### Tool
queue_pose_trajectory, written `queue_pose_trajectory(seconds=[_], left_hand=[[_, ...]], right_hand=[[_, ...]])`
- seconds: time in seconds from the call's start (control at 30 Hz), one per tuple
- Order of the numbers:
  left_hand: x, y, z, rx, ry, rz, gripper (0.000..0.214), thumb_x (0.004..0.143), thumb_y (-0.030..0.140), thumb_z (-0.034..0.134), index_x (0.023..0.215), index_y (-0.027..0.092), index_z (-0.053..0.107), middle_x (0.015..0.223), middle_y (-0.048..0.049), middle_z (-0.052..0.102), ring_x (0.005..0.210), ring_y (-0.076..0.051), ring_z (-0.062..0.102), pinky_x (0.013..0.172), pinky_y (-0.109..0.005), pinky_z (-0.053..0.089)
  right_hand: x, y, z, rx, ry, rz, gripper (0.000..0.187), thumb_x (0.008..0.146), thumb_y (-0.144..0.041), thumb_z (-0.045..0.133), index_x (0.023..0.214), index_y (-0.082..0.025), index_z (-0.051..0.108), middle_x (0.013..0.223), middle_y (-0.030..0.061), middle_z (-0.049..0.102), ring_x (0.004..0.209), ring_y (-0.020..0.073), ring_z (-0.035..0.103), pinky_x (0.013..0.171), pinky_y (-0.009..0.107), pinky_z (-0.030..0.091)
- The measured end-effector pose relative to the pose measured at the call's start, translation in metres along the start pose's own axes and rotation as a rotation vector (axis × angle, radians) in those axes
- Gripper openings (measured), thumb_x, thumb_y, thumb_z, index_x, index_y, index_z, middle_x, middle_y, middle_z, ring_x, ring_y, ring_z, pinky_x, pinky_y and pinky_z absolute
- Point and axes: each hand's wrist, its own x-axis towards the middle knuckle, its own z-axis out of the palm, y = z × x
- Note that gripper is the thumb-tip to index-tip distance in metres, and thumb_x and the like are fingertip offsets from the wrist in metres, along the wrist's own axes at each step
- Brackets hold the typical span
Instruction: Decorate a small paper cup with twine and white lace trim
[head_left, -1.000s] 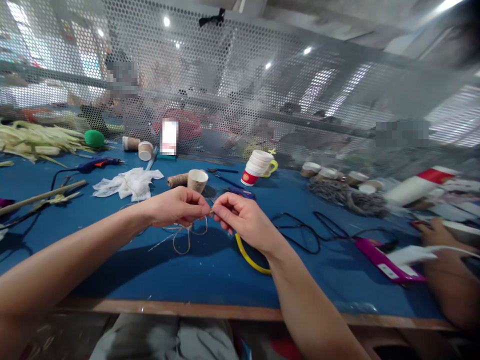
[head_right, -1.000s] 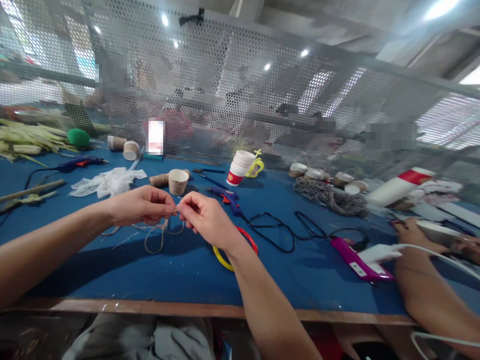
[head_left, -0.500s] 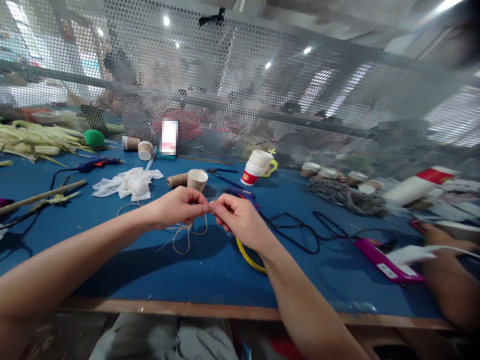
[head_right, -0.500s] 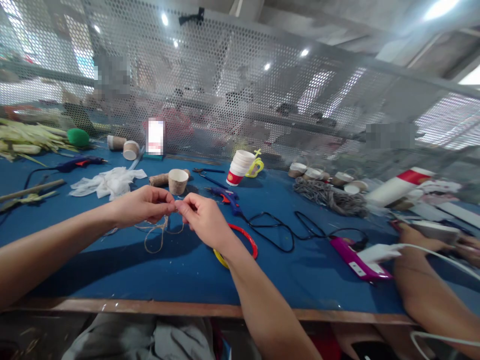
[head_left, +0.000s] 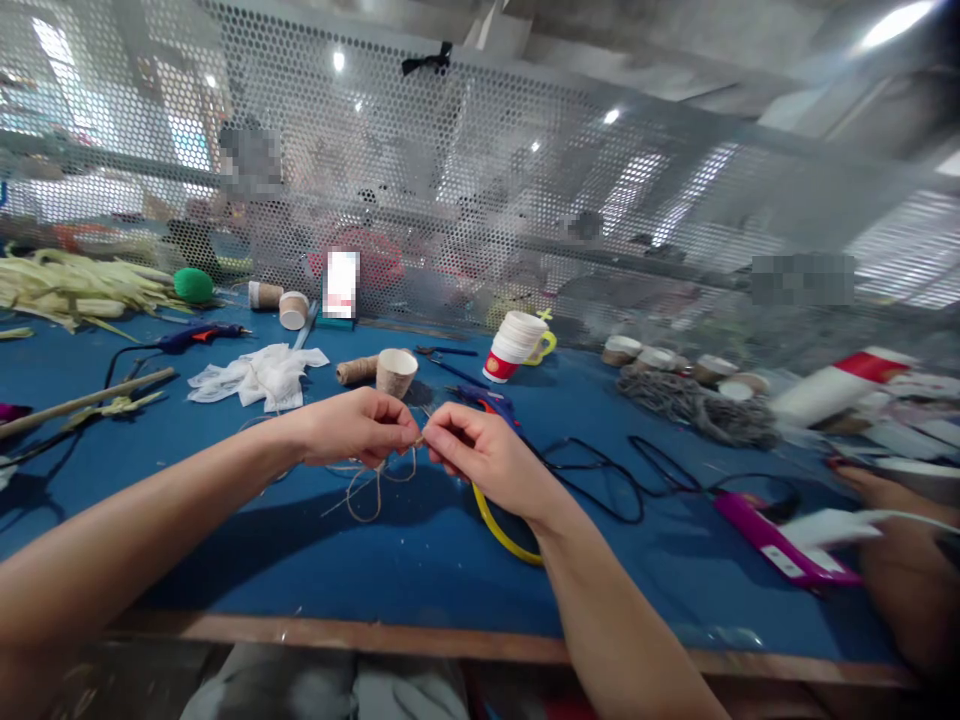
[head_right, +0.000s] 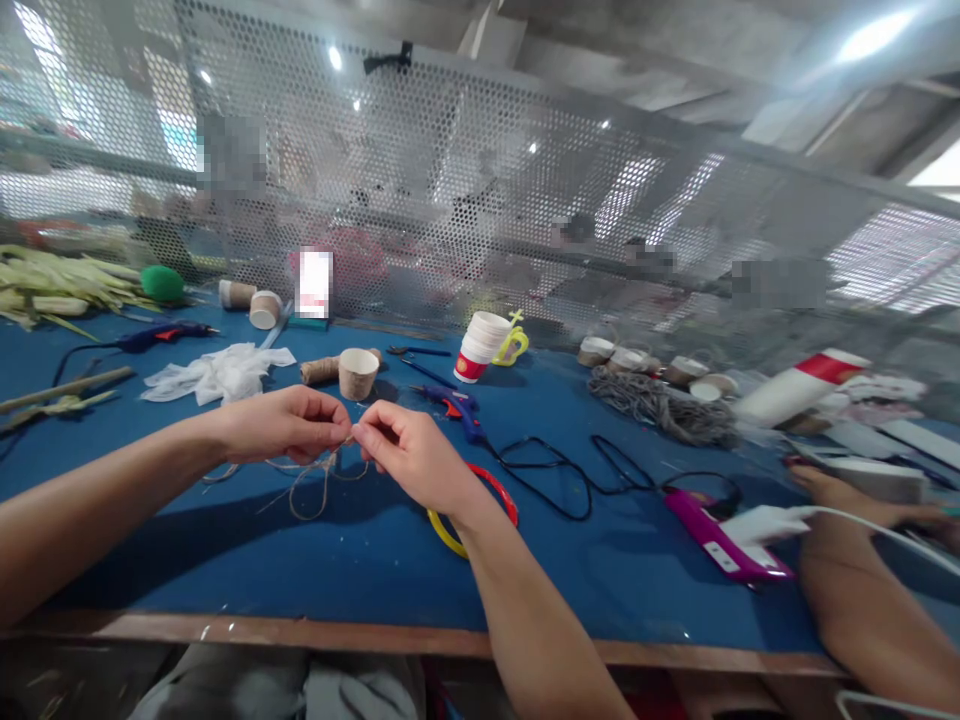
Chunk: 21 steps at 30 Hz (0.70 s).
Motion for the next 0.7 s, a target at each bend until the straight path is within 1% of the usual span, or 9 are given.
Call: queue_pose_trajectory(seconds=[0.27, 0.47, 0.6, 0.7], left_hand=[[0.0021, -0.0039, -0.0014, -0.055, -0.028, -0.034, 0.016, 0.075, 0.024, 0.056, 0.067, 0.013, 0.047, 0.048, 0.0082, 0.035, 0.040, -0.002, 0.026, 0.042, -0.019, 0.018], [0.0025, -0.0041, -0.0023, -0.008, -0.010, -0.027, 0.015, 0.075, 0.025, 0.055, 0.069, 0.013, 0.048, 0.050, 0.0081, 0.035, 0.042, -0.002, 0.025, 0.042, -0.018, 0.020], [0.0008, -0.0006, 0.0020, 0.136, 0.078, 0.016, 0.016, 0.077, 0.027, 0.051, 0.069, 0.014, 0.047, 0.052, 0.0073, 0.036, 0.044, -0.003, 0.028, 0.042, -0.018, 0.023], [-0.0003, 0.0015, 0.0064, 0.272, 0.162, 0.046, 0.019, 0.077, 0.029, 0.050, 0.067, 0.014, 0.046, 0.052, 0.0065, 0.038, 0.045, -0.004, 0.031, 0.041, -0.018, 0.024]], right_hand=[[-0.0008, 0.0007, -0.0011, -0.019, -0.027, -0.005, 0.017, 0.082, -0.030, 0.047, 0.074, -0.016, 0.052, 0.066, -0.0009, 0.053, 0.053, 0.0072, 0.046, 0.049, 0.021, 0.039], [-0.0005, -0.0007, -0.0005, 0.035, -0.031, 0.025, 0.017, 0.081, -0.032, 0.049, 0.074, -0.017, 0.051, 0.066, -0.0006, 0.053, 0.052, 0.0071, 0.046, 0.047, 0.020, 0.039], [0.0020, 0.0016, 0.0023, 0.101, -0.004, 0.084, 0.025, 0.079, -0.041, 0.049, 0.073, -0.017, 0.048, 0.061, -0.0013, 0.051, 0.048, 0.0070, 0.045, 0.041, 0.019, 0.037], [0.0035, 0.0033, 0.0043, 0.041, 0.039, 0.105, 0.033, 0.079, -0.045, 0.048, 0.064, -0.017, 0.045, 0.053, -0.0032, 0.047, 0.042, 0.0054, 0.040, 0.038, 0.018, 0.030]])
